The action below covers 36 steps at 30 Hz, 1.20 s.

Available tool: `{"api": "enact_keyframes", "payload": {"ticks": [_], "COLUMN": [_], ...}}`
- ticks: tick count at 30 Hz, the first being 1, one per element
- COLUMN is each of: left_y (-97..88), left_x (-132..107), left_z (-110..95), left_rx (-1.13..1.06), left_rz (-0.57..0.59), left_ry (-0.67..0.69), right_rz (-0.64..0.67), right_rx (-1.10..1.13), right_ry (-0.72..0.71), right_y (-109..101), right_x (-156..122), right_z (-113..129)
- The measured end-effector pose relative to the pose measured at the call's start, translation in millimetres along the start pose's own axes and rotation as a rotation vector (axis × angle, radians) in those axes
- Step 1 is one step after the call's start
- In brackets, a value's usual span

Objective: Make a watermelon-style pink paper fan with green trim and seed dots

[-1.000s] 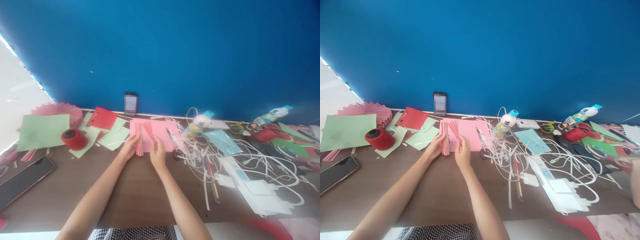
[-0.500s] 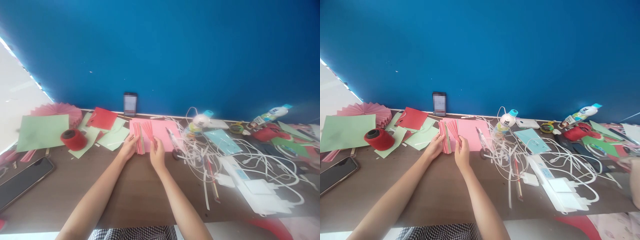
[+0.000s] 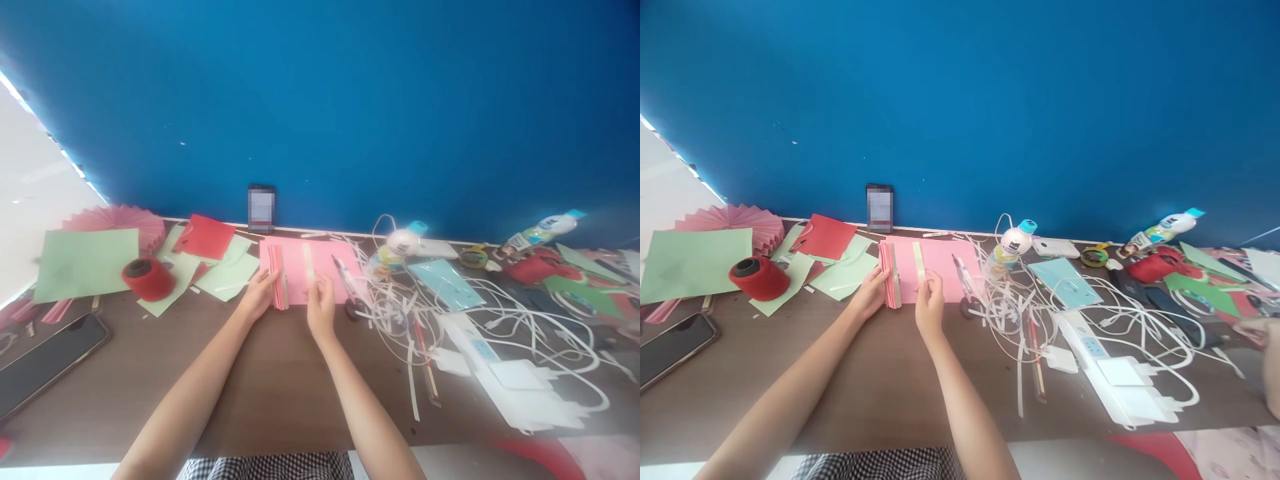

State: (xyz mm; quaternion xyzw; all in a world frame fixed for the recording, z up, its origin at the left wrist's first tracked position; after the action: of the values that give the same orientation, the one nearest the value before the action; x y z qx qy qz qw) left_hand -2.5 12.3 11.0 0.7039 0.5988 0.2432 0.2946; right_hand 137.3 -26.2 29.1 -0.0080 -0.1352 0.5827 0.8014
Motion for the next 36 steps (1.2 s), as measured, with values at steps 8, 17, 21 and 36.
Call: {"api": "enact_keyframes", "payload": {"ticks": [8,17,21,36], "left_y": [3.5,-0.9,0.4,0.6], "left_x": [-1.7,0.6,-0.1,-0.8], "left_z": [-1.4,1.5,0.9,5.3], "left_rx": [-0.003,0.008,0.019,0.009], "left_rz": [-0.013,-0.002,-0.011,0.015], "left_ry": [-0.015,-0.005,-0.017,-0.049], "right_rz": [-0.016,-0.036,-0.015,-0.052], "right_rx": [-0.031,-0.047,-0.04,-0.095], "right_ry": [-0.028,-0.029,-0.016,-0.165], "right_y": [0.1,-1.3,-0.5,1.9], "right_x": [1.6,3.6,3.9,2.1], "right_z": [4.7,3.3,-2.1,1.7]}}
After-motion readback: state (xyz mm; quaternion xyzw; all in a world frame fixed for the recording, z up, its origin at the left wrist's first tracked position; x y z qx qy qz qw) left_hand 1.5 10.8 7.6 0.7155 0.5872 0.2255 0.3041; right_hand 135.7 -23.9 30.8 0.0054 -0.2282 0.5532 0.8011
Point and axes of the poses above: each hand's wrist, its own x-axis towards the middle knuckle, its own y-axis out of the palm, z = x × y, the point moved 3 cm from there along x, towards the middle knuckle, and after that the axes turned 5 degrees about y, right-handed, at the moved point
